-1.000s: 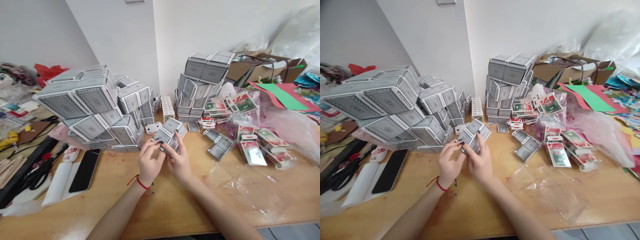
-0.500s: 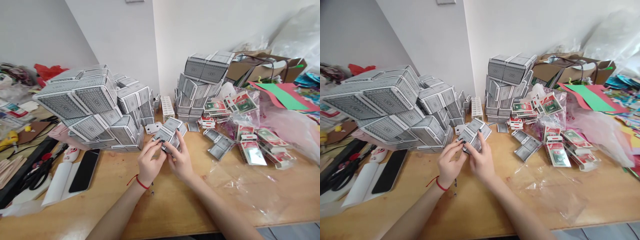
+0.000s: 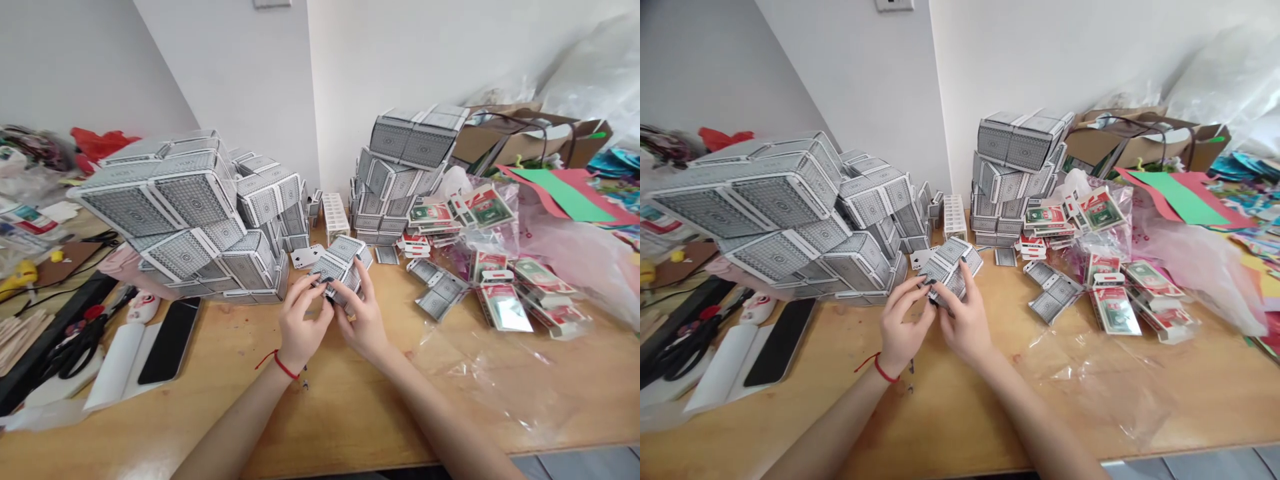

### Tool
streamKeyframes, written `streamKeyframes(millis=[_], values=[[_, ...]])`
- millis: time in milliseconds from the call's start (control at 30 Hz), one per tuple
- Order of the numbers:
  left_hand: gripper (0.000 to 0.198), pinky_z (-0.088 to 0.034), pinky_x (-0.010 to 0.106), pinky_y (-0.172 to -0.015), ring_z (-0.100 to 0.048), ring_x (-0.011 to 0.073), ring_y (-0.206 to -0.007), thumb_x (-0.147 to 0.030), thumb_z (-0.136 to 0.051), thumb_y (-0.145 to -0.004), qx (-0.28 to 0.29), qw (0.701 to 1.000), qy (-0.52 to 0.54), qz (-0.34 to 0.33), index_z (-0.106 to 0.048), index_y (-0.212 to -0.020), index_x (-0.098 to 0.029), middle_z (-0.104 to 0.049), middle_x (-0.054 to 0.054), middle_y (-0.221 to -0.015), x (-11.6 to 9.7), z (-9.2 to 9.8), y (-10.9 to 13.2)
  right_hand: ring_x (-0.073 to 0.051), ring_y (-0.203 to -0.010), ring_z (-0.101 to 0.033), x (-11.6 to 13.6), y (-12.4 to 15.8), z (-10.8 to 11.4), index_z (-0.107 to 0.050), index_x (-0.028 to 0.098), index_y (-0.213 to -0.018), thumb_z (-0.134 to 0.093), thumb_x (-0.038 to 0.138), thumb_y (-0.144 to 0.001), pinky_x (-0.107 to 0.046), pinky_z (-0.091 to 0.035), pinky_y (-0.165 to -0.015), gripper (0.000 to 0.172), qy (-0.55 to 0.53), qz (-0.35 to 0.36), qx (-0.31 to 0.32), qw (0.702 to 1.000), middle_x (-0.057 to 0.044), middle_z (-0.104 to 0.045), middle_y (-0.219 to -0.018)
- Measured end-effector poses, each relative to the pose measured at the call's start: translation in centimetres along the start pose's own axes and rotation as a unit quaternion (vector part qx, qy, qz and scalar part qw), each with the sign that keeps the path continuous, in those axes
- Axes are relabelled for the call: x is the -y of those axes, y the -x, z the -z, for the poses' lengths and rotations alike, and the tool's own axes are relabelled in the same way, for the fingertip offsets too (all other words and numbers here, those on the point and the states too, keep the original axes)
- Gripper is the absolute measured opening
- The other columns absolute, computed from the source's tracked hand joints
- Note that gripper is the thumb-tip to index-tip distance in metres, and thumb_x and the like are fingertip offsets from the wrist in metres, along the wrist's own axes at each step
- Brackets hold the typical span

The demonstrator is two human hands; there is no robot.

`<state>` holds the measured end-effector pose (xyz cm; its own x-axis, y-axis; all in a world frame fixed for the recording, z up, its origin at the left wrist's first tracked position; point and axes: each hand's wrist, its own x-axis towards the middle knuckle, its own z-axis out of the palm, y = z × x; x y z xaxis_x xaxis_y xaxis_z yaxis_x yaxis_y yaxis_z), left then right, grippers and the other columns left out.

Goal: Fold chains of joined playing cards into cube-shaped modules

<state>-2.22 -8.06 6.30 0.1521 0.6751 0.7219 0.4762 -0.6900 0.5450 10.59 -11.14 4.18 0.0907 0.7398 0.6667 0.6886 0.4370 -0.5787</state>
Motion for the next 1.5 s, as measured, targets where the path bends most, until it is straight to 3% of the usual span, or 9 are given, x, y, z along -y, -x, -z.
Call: streamKeyframes(millis=[267, 567, 867, 1100, 1267, 1500], values=[[0.023, -0.052, 0.041, -0.092, -0.060, 0.0204, -0.104, -0.014, -0.057, -0.078, 0.001, 1.000, -0.004, -0.006, -0.061, -0.100, -0.019, -0.063, 0.008, -0.109, -0.2, 0.0, 0.2, -0.030, -0.135, -0.026, -0.3, 0.0, -0.1, -0.051, 0.024, -0.121, -0.052, 0.010, -0.081, -0.049, -0.041, -0.100, 0.043, 0.001, -0.003, 0.001, 1.000, -0.011, -0.017, -0.150], [0.021, -0.051, 0.039, -0.093, -0.060, 0.0197, -0.104, -0.011, -0.057, -0.077, -0.006, 1.000, -0.018, -0.019, -0.061, -0.097, -0.018, -0.065, 0.008, -0.105, -0.1, -0.2, 0.5, -0.032, -0.130, -0.037, -0.5, 0.0, 0.0, -0.046, 0.023, -0.126, -0.049, 0.009, -0.083, -0.048, -0.047, -0.092, 0.045, 0.066, 0.026, 0.038, 0.997, -0.012, -0.009, -0.153], [0.026, -0.048, 0.041, -0.097, -0.058, 0.0199, -0.109, -0.008, -0.057, -0.078, -0.015, 0.999, -0.019, -0.039, -0.062, -0.102, -0.018, -0.065, 0.007, -0.108, 0.1, -0.4, 0.9, -0.030, -0.124, -0.046, -0.2, 0.0, 0.1, -0.046, 0.024, -0.127, -0.049, 0.014, -0.085, -0.043, -0.048, -0.092, 0.044, 0.066, 0.000, 0.054, 0.996, -0.011, -0.010, -0.153], [0.035, -0.047, 0.044, -0.099, -0.056, 0.0203, -0.112, -0.004, -0.056, -0.078, -0.027, 0.997, -0.033, -0.070, -0.059, -0.110, -0.017, -0.063, 0.009, -0.112, 0.4, -0.8, 1.6, -0.029, -0.128, -0.041, 0.1, -0.1, 0.5, -0.046, 0.023, -0.128, -0.047, 0.017, -0.085, -0.041, -0.044, -0.098, 0.043, 0.018, -0.034, 0.060, 0.997, -0.009, -0.013, -0.152], [0.042, -0.047, 0.048, -0.097, -0.049, 0.0253, -0.119, -0.002, -0.056, -0.077, -0.011, 0.994, -0.053, -0.096, -0.057, -0.116, -0.017, -0.062, 0.012, -0.115, 0.6, -0.9, 1.7, -0.027, -0.134, -0.030, 0.4, -0.4, 0.9, -0.047, 0.023, -0.125, -0.048, 0.021, -0.085, -0.042, -0.039, -0.103, 0.040, -0.026, -0.061, 0.060, 0.996, -0.009, -0.015, -0.152], [0.040, -0.049, 0.047, -0.094, -0.055, 0.0231, -0.111, -0.003, -0.060, -0.074, -0.031, 0.997, 0.001, -0.064, -0.061, -0.109, -0.021, -0.065, 0.008, -0.110, 0.3, -0.9, 1.4, -0.028, -0.136, -0.024, 0.3, -0.3, 0.2, -0.052, 0.022, -0.113, -0.052, 0.024, -0.083, -0.047, -0.036, -0.104, 0.029, -0.033, -0.088, 0.011, 0.996, -0.010, -0.021, -0.149]])
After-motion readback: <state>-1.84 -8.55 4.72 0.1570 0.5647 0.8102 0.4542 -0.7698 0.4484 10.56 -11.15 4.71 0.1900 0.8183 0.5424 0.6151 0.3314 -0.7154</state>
